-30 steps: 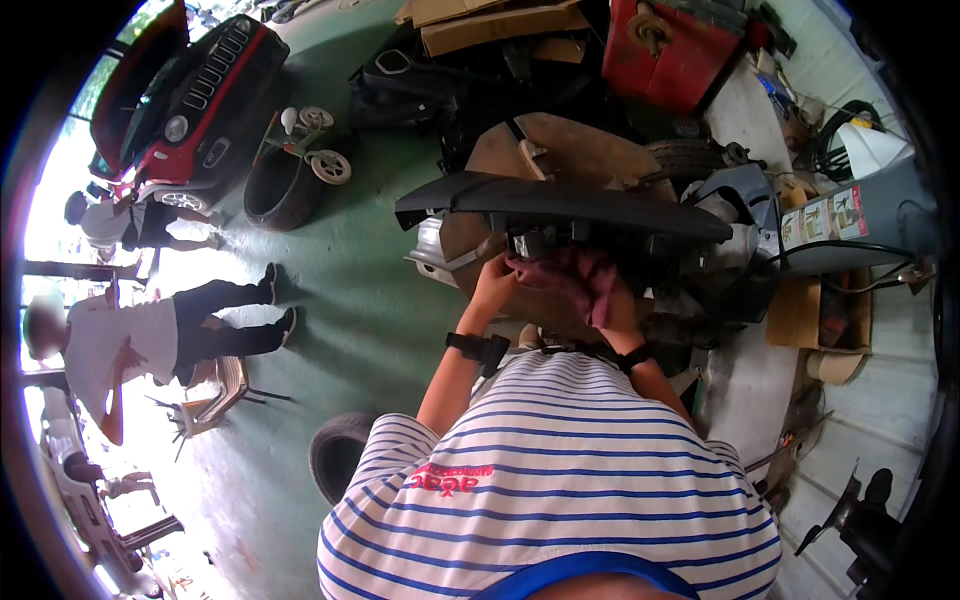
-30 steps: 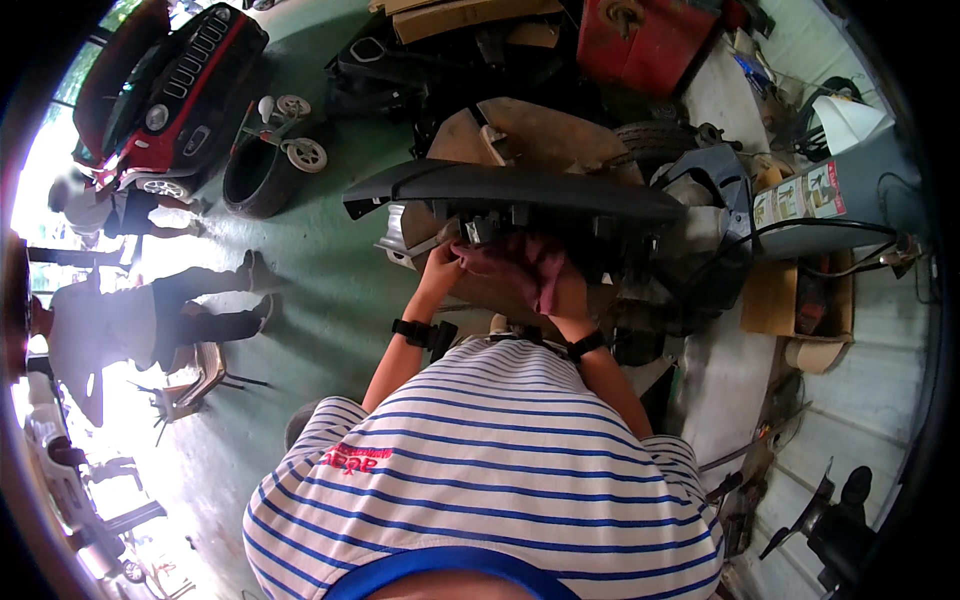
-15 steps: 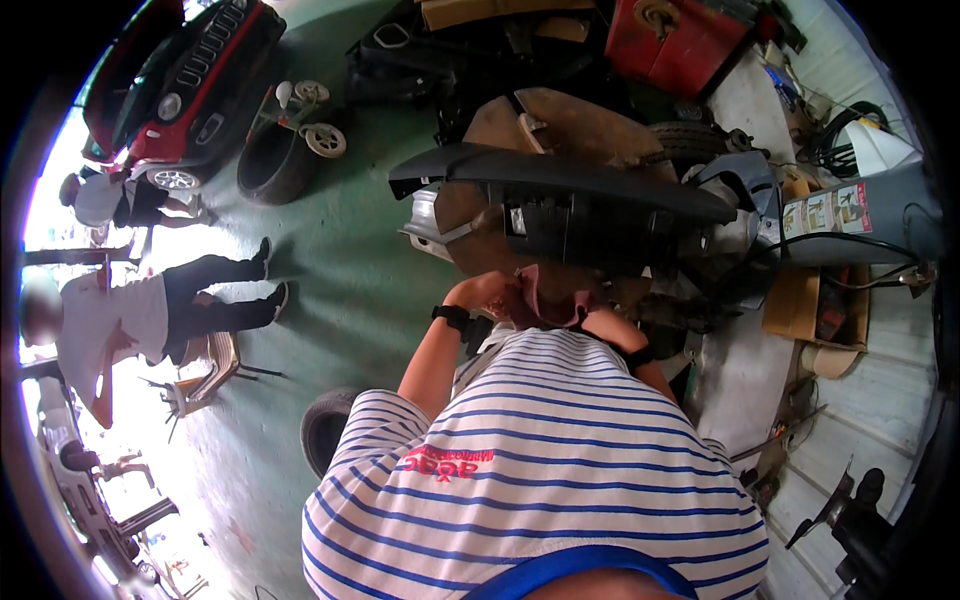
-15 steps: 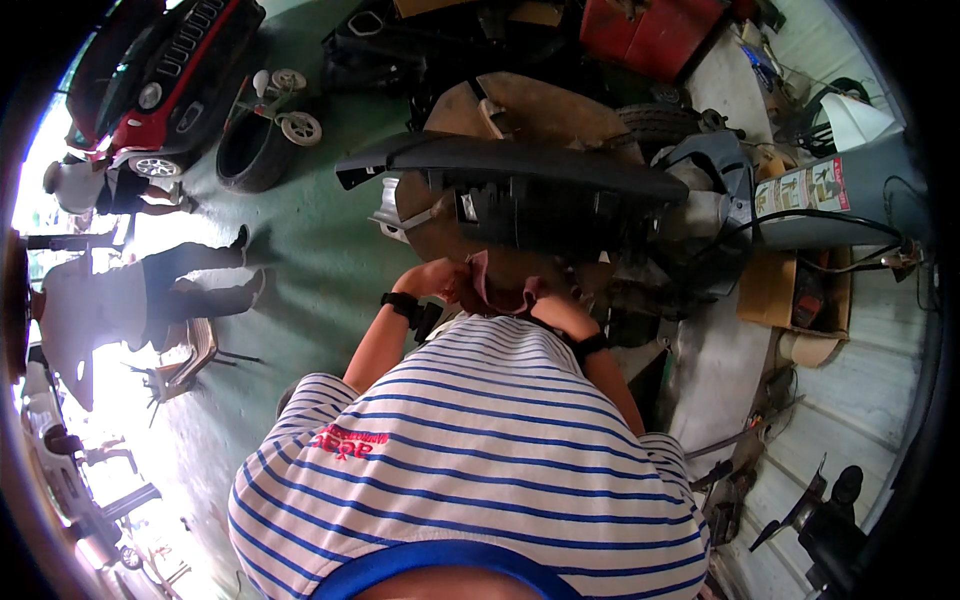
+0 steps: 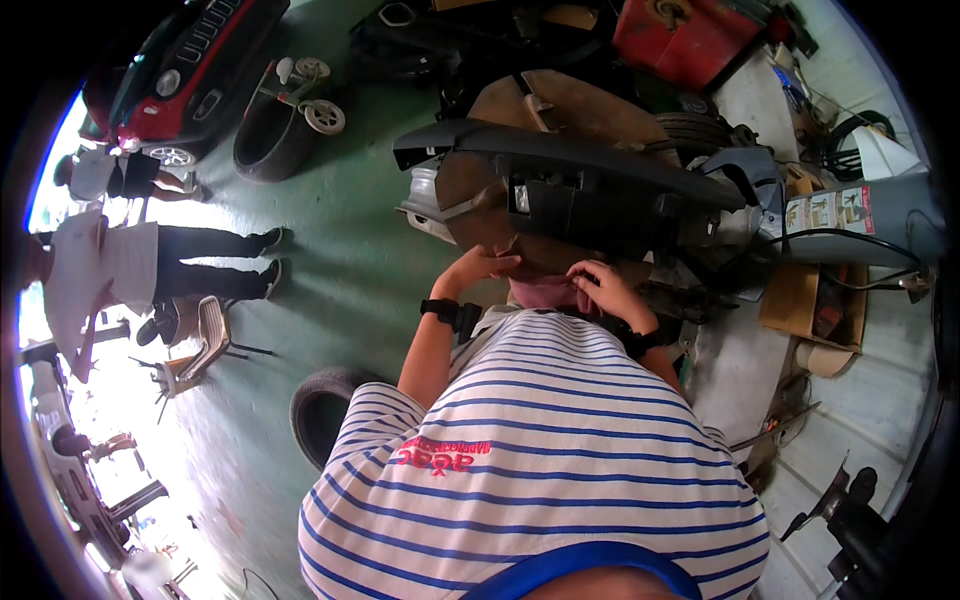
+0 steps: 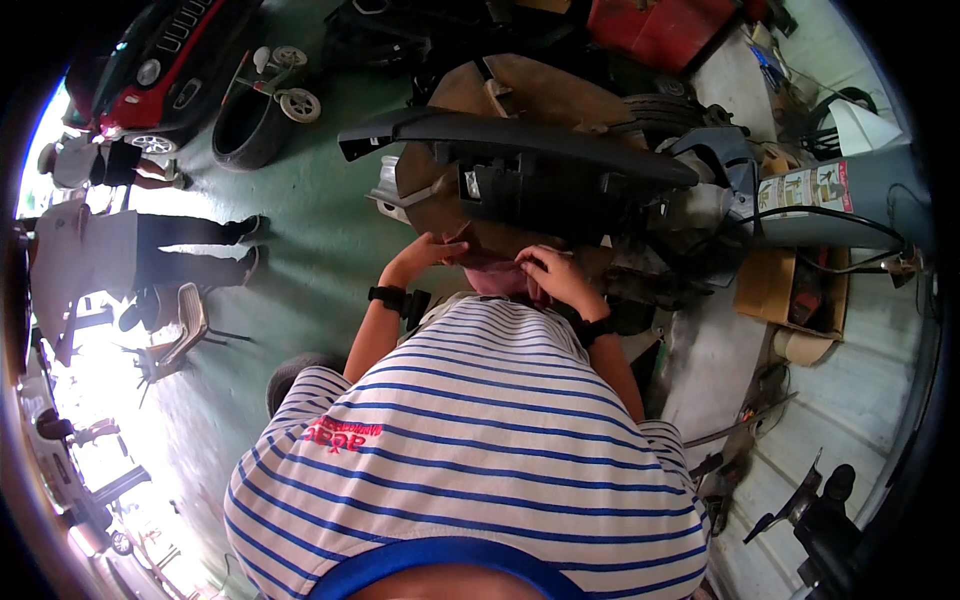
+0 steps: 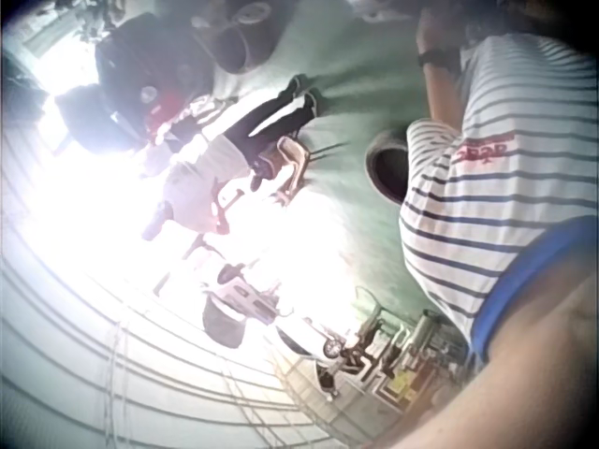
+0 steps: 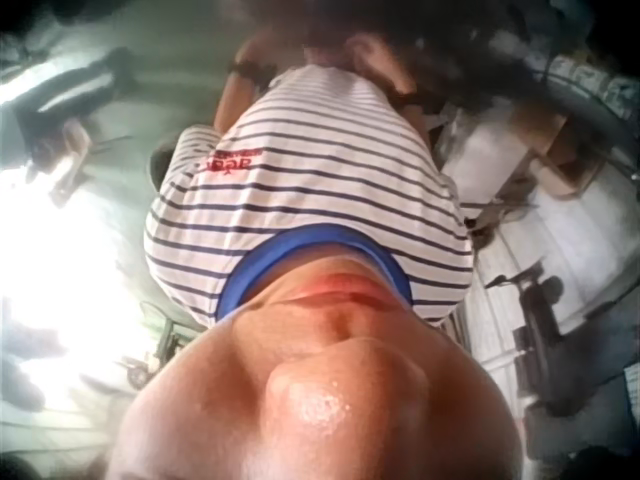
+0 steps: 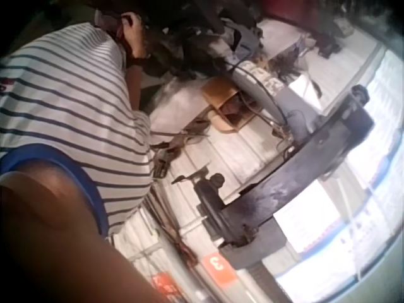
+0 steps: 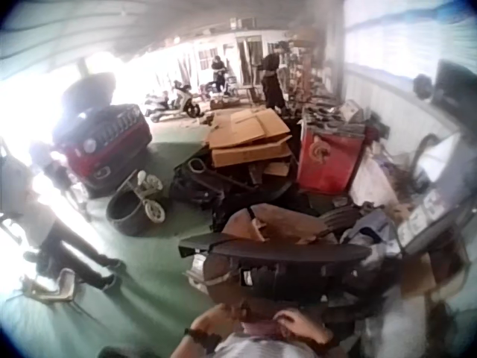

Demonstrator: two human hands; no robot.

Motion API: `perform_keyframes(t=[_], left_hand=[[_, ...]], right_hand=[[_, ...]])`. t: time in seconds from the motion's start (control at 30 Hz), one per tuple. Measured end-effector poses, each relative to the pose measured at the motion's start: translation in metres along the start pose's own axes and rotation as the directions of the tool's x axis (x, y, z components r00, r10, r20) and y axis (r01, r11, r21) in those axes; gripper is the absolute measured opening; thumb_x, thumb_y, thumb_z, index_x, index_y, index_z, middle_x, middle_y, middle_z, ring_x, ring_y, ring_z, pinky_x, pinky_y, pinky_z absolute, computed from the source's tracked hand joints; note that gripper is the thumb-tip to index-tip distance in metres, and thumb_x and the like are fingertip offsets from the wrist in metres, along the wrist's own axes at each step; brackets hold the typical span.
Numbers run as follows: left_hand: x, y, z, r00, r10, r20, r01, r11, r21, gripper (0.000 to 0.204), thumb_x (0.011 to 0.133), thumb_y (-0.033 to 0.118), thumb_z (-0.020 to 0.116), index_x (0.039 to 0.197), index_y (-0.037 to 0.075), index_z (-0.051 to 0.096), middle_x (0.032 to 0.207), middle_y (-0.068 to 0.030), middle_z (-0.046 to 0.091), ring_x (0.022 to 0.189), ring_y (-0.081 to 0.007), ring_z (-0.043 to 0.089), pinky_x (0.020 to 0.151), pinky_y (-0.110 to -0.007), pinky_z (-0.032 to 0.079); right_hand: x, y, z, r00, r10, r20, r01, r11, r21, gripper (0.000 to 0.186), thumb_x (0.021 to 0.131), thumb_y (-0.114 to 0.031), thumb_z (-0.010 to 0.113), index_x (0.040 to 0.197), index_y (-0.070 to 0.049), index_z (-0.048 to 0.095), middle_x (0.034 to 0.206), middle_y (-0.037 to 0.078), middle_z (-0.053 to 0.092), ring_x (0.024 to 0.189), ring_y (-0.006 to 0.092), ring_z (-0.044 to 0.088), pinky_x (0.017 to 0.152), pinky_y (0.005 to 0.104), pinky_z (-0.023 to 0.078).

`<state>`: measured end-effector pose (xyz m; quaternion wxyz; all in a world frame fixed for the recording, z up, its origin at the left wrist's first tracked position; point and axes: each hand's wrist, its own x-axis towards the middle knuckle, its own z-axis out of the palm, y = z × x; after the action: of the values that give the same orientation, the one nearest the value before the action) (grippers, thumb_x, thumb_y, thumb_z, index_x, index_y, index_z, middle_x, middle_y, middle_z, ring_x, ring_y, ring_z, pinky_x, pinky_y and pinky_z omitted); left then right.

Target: The person wipes a large black plastic auto part with a cloth, handling the part by hand to clean various surfaces, and then wipes a metal mechanical component mounted on a stand.

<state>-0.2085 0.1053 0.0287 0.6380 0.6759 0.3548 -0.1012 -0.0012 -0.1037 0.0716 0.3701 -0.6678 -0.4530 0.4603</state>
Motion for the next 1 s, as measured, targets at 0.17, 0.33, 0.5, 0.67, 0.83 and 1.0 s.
perform_keyframes(t=[0.17,0.33,0.5,0.67,0.83,1.0], left_hand=[[0.002,0.0,0.003,0.951,0.218,-0.22,-0.249,0.96,-0.128,0.036,0.085,0.034,0.071,0.088,-0.001,0.065,0.08,-0.0017,0.063,0.076,-0.0084,0.054,0.07,-0.025,0.044],[-0.01,0.046,0.011,0.879,0.4,-0.26,-0.416,0.91,-0.006,0.027,0.088,0.026,0.066,0.092,-0.001,0.065,0.09,-0.0047,0.066,0.082,-0.0135,0.06,0.074,-0.03,0.047],[0.018,0.072,0.021,0.374,0.92,-0.118,-0.594,0.335,0.731,0.019,0.08,0.015,0.066,0.094,0.003,0.067,0.1,-0.0138,0.064,0.099,-0.0338,0.059,0.087,-0.039,0.048],[0.037,0.076,0.044,0.466,0.871,-0.154,-0.499,0.403,0.767,0.02,0.078,0.017,0.064,0.093,0.004,0.067,0.097,-0.0113,0.064,0.101,-0.0314,0.059,0.096,-0.04,0.044],[0.037,0.089,0.06,0.462,0.874,-0.15,-0.424,0.366,0.828,0.022,0.074,0.018,0.064,0.091,0.004,0.068,0.093,-0.0095,0.065,0.097,-0.0281,0.059,0.096,-0.037,0.045],[0.04,0.101,0.072,0.552,0.826,-0.113,-0.459,0.414,0.786,0.016,0.078,0.016,0.059,0.086,0.006,0.068,0.093,-0.011,0.066,0.095,-0.0282,0.059,0.098,-0.048,0.039]], right_hand=[[0.007,-0.004,-0.004,0.974,-0.131,-0.187,0.101,0.981,-0.164,0.016,0.092,-0.005,0.05,0.105,-0.004,0.06,0.095,0.012,0.066,0.086,0.0246,0.065,0.075,0.0323,0.05],[0.014,-0.029,-0.015,0.83,-0.293,-0.475,0.208,0.952,-0.225,0.011,0.09,-0.001,0.052,0.098,-0.002,0.059,0.101,0.012,0.066,0.09,0.0286,0.064,0.077,0.0332,0.05],[0.012,-0.052,-0.018,0.604,-0.499,-0.622,0.331,0.867,-0.374,0.009,0.084,0.004,0.053,0.088,-0.001,0.059,0.107,0.011,0.065,0.092,0.029,0.063,0.079,0.0336,0.05],[0.002,-0.053,-0.015,0.686,-0.442,-0.577,0.263,0.891,-0.37,0.012,0.083,0.005,0.053,0.083,-0.001,0.064,0.113,0.008,0.061,0.089,0.0256,0.063,0.072,0.0321,0.05],[-0.013,-0.036,-0.012,0.71,-0.417,-0.568,0.214,0.896,-0.39,0.012,0.083,0.005,0.054,0.084,-0.001,0.064,0.114,0.008,0.061,0.085,0.0246,0.063,0.068,0.0319,0.049],[-0.027,-0.022,-0.003,0.752,-0.308,-0.583,0.103,0.928,-0.357,0.012,0.084,0.001,0.054,0.087,-0.001,0.065,0.115,0.009,0.061,0.089,0.0277,0.063,0.071,0.0336,0.05]])
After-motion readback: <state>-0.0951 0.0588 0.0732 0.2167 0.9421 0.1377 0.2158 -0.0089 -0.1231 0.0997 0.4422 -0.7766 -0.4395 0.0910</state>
